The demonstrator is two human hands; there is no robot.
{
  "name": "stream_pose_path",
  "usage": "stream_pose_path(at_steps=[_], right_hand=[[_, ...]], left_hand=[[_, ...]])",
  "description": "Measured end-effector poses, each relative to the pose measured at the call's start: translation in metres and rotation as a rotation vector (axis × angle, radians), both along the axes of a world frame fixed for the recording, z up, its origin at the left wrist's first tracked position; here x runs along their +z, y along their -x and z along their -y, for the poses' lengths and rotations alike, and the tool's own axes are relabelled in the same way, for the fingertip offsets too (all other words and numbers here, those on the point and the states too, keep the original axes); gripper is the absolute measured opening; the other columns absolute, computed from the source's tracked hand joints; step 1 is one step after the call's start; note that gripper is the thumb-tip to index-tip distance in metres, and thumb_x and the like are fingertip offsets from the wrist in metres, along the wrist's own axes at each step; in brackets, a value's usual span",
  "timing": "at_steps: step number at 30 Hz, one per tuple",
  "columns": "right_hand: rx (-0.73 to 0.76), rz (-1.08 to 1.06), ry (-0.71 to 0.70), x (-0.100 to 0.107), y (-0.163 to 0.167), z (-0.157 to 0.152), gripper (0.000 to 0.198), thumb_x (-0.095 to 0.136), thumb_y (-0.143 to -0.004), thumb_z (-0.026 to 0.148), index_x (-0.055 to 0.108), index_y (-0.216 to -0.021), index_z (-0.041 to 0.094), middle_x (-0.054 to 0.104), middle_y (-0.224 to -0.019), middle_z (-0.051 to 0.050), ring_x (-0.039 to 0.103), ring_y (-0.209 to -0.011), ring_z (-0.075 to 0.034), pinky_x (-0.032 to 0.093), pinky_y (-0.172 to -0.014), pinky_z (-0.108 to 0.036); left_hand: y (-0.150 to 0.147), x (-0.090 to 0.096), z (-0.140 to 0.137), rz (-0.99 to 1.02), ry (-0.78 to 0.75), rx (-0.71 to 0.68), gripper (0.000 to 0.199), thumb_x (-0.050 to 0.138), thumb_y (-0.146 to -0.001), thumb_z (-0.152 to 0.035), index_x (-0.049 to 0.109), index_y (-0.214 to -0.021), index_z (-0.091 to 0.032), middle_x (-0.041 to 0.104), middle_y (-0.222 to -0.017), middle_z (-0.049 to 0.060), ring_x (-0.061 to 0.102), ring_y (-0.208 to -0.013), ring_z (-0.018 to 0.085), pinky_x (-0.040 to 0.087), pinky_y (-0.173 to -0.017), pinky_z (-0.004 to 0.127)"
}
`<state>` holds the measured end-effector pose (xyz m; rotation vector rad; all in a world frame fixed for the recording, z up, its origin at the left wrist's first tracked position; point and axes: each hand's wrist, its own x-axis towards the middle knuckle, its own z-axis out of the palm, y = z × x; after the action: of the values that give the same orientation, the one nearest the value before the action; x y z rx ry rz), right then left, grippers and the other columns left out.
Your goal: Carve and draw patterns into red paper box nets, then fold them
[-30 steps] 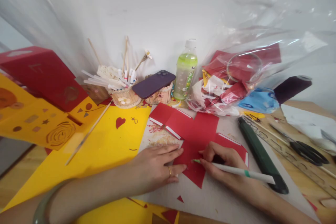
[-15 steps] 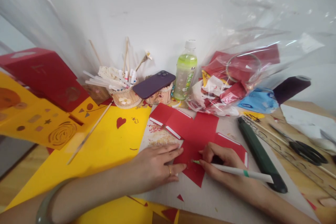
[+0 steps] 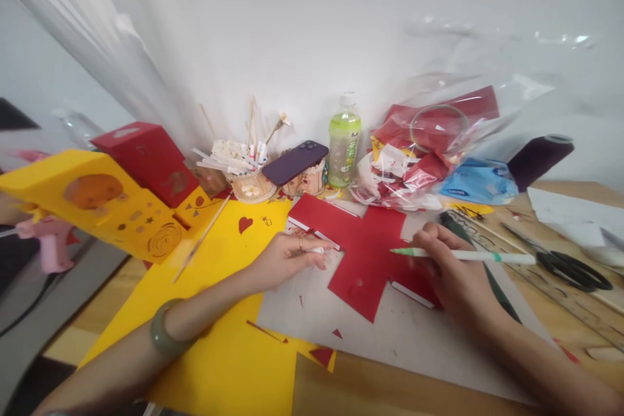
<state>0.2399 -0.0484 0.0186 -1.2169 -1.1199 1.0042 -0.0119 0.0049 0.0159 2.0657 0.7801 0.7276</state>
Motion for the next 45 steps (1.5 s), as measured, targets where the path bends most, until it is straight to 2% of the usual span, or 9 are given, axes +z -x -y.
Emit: stream_pose_path(at_steps=[2,6,11,14,19,28,40,45], right_hand=[[0.001,-0.007,-0.026,0.003,-0.003,0.001,0.032,0.063,-0.077,0.043,0.043,-0.062,0.023,0.036,-0.047,0.007,0.032,-0.044,-0.010,0.025,-0.044,-0.025],[0.040,0.004,-0.056,0.004,-0.006,0.000,0.029,0.069,-0.070,0.044,0.052,-0.067,0.021,0.048,-0.057,0.004,0.041,-0.051,-0.010,0.030,-0.048,-0.024],[0.117,0.089,-0.005,0.000,-0.005,0.000,0.032,0.060,-0.078,0.046,0.051,-0.062,0.019,0.044,-0.050,0.005,0.036,-0.046,-0.009,0.025,-0.044,-0.023],[0.203,0.169,0.005,-0.004,-0.002,0.000,0.025,0.065,-0.075,0.038,0.050,-0.066,0.020,0.045,-0.052,0.006,0.037,-0.047,-0.009,0.025,-0.044,-0.022],[0.290,0.296,-0.022,-0.009,0.002,0.003,0.026,0.065,-0.071,0.028,0.042,-0.061,0.020,0.045,-0.057,0.005,0.039,-0.054,-0.010,0.028,-0.049,-0.023],[0.355,0.496,0.018,-0.006,0.003,0.009,0.025,0.056,-0.079,0.031,0.042,-0.062,0.020,0.048,-0.061,0.003,0.040,-0.058,-0.012,0.031,-0.052,-0.024],[0.418,0.547,0.129,-0.012,0.005,0.006,0.025,0.050,-0.083,0.033,0.039,-0.063,0.022,0.049,-0.060,0.002,0.040,-0.056,-0.013,0.031,-0.050,-0.026],[0.426,0.529,0.127,-0.019,0.001,0.007,0.027,0.051,-0.085,0.034,0.039,-0.064,0.022,0.048,-0.060,0.003,0.043,-0.057,-0.013,0.036,-0.056,-0.028]], left_hand=[[-0.003,0.005,0.001,-0.028,0.017,0.058,0.028,0.050,-0.089,-0.031,0.065,-0.107,-0.015,0.072,-0.076,0.001,0.065,-0.067,0.011,0.053,-0.067,0.023],[-0.011,0.016,0.006,-0.086,-0.061,0.101,0.029,0.048,-0.089,-0.025,0.061,-0.113,-0.015,0.068,-0.103,0.005,0.064,-0.082,0.013,0.050,-0.071,0.024],[-0.021,0.024,0.007,-0.257,-0.213,-0.026,0.023,0.048,-0.089,-0.017,0.064,-0.106,-0.017,0.068,-0.099,0.005,0.062,-0.088,0.014,0.046,-0.079,0.024],[-0.024,0.021,0.004,-0.305,-0.257,-0.062,0.022,0.049,-0.088,-0.015,0.066,-0.102,-0.016,0.067,-0.096,0.005,0.062,-0.086,0.015,0.045,-0.079,0.025],[-0.027,0.007,-0.004,-0.328,-0.304,-0.150,0.020,0.055,-0.086,-0.015,0.067,-0.102,-0.017,0.065,-0.100,0.005,0.061,-0.089,0.014,0.044,-0.080,0.024],[-0.027,-0.006,-0.021,-0.314,-0.330,-0.305,0.020,0.061,-0.082,-0.012,0.069,-0.099,-0.018,0.062,-0.096,0.004,0.058,-0.086,0.013,0.043,-0.077,0.021],[-0.026,-0.013,-0.025,-0.226,-0.215,-0.322,0.020,0.062,-0.082,-0.012,0.069,-0.100,-0.016,0.059,-0.093,0.006,0.057,-0.086,0.014,0.044,-0.077,0.023],[-0.026,-0.013,-0.025,-0.220,-0.219,-0.315,0.020,0.061,-0.082,-0.012,0.069,-0.100,-0.016,0.059,-0.093,0.006,0.057,-0.085,0.014,0.043,-0.076,0.024]])
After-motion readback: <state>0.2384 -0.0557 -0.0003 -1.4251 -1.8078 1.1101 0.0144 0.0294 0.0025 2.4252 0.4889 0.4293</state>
